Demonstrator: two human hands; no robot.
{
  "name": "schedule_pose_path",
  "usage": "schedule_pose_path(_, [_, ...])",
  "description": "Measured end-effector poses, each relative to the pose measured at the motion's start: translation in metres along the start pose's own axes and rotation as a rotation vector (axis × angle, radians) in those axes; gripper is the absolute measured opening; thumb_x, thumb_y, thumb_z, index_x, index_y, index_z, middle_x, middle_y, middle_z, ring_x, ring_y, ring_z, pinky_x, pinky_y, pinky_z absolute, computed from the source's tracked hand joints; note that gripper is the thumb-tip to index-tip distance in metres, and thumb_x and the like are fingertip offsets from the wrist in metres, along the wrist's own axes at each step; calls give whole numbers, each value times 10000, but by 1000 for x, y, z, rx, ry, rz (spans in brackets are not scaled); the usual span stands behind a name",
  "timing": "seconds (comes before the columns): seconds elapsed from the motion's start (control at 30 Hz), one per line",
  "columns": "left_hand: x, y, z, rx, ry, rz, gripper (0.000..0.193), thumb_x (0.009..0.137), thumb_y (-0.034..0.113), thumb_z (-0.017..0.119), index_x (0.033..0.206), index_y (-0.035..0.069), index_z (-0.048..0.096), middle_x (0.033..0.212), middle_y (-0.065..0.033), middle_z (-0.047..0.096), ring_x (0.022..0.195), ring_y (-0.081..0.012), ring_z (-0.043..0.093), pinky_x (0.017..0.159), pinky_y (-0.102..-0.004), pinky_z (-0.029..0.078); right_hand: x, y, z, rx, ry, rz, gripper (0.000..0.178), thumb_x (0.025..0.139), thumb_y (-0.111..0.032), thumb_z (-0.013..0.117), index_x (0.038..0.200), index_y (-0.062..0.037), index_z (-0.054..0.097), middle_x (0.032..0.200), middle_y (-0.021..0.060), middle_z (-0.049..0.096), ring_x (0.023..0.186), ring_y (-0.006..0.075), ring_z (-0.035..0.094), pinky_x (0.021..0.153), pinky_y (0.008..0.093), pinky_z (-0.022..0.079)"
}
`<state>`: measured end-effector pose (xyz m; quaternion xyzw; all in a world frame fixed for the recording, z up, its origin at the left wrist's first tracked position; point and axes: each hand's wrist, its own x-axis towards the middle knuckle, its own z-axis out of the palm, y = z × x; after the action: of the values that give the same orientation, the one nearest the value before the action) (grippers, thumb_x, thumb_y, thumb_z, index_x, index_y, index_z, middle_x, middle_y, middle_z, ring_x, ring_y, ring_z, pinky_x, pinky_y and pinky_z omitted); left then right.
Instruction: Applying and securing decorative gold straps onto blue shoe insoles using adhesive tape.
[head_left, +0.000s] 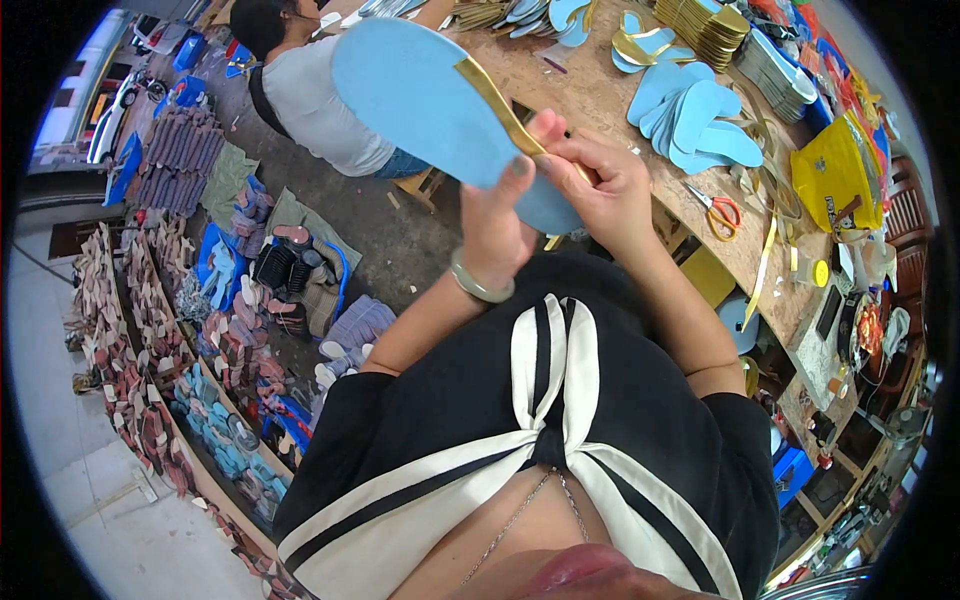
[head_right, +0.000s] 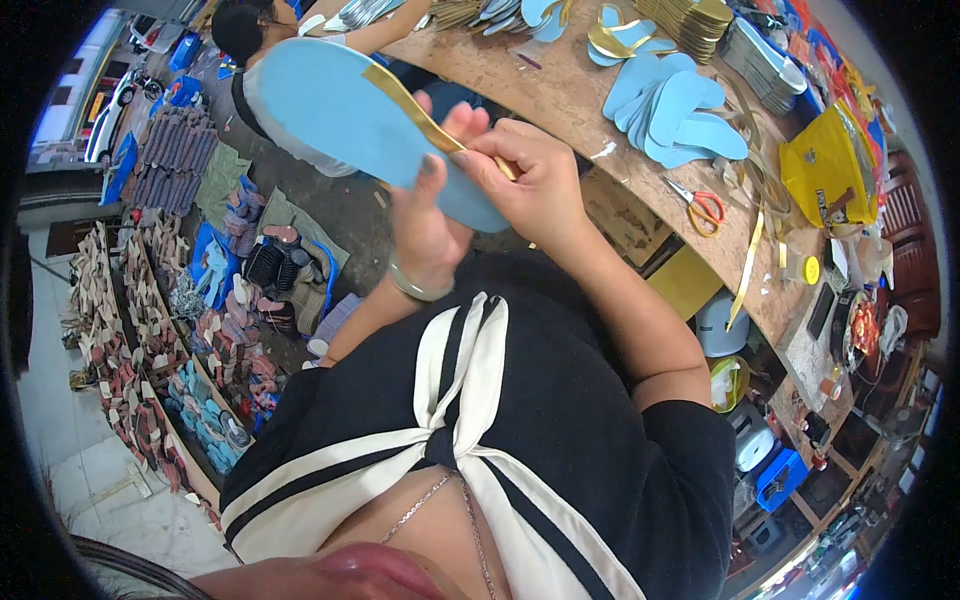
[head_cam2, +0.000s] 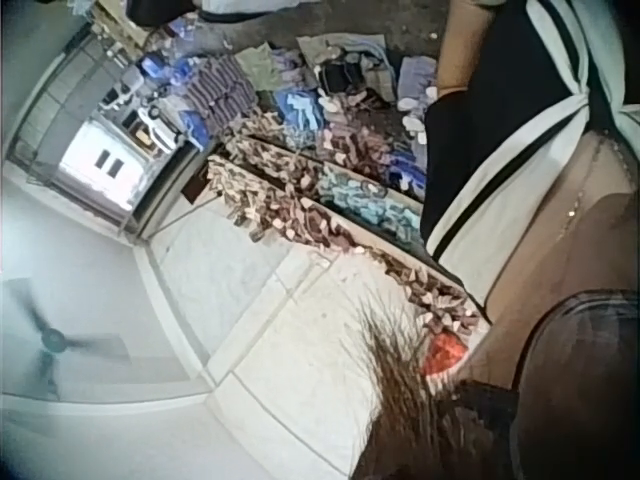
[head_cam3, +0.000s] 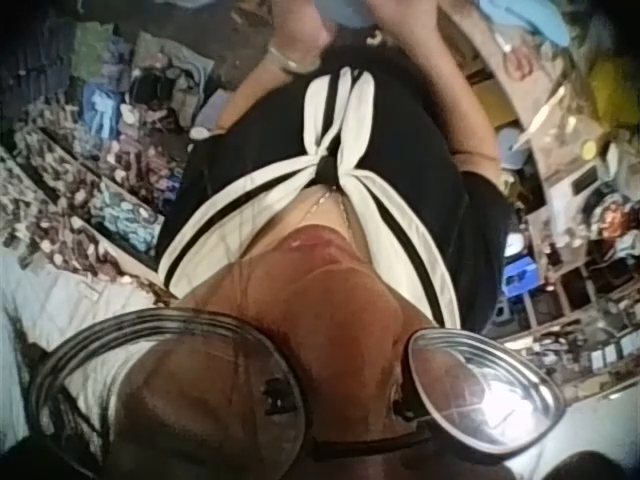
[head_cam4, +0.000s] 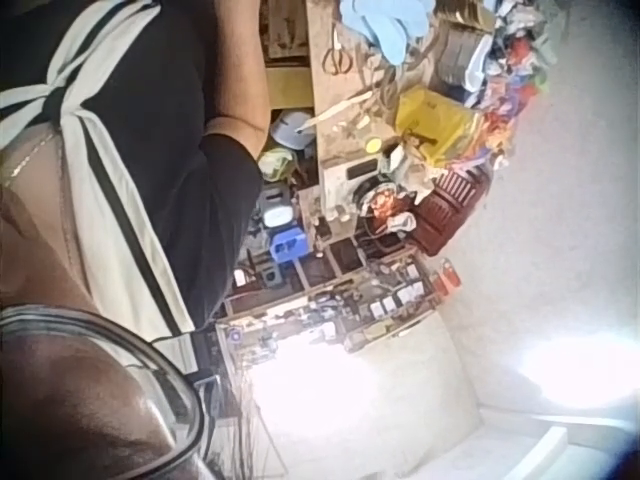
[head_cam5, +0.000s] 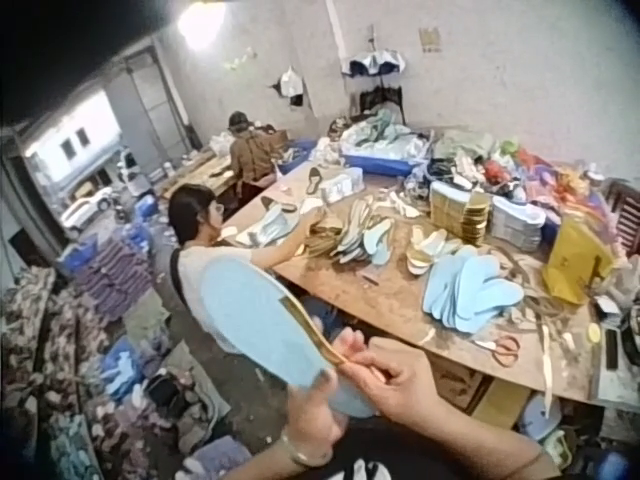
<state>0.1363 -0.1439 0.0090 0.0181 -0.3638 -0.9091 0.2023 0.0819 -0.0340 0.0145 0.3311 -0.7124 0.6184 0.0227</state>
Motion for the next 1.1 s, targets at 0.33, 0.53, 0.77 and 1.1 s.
schedule_pose_path(0.33, [11, 18, -6, -30, 115, 1, 376, 879, 129, 602, 1177, -25, 434, 992, -158, 618, 973, -269, 605, 900, -397, 467, -5, 7, -9, 247, -67, 306, 159, 832, -93, 652, 949, 6, 696, 824, 23, 669, 749, 68, 581, 663, 204, 462])
schedule_pose_path(0.53, [9, 24, -17, -46, 2, 61, 352, 891, 159, 591, 1157, -20, 446, 938, -138, 616, 931, -256, 612, 861, -400, 485, -10, 0, -4, 161, -98, 227, 132, 815, -94, 658, 913, -14, 697, 667, 7, 559, 623, 75, 503, 552, 220, 390])
schedule_pose_path(0.77, [16, 25, -31, 283, 13, -9, 398, 885, 211, 611, 1164, -15, 440, 935, -117, 603, 885, -227, 606, 811, -422, 487, -3, 13, 10, -111, -136, 82, 159, 805, -159, 671, 841, -4, 668, 717, 106, 613, 622, 231, 587, 563, 308, 457])
schedule_pose_path(1.1, [49, 74, -23, 2099, -632, 769, 559, 804, 347, 647, 1208, 4, 468, 1259, -200, 470, 1204, -333, 432, 997, -416, 321, 40, 5, -8, -662, -313, -383, 135, 765, -230, 646, 776, -102, 687, 678, 61, 637, 636, 260, 621, 537, 354, 486])
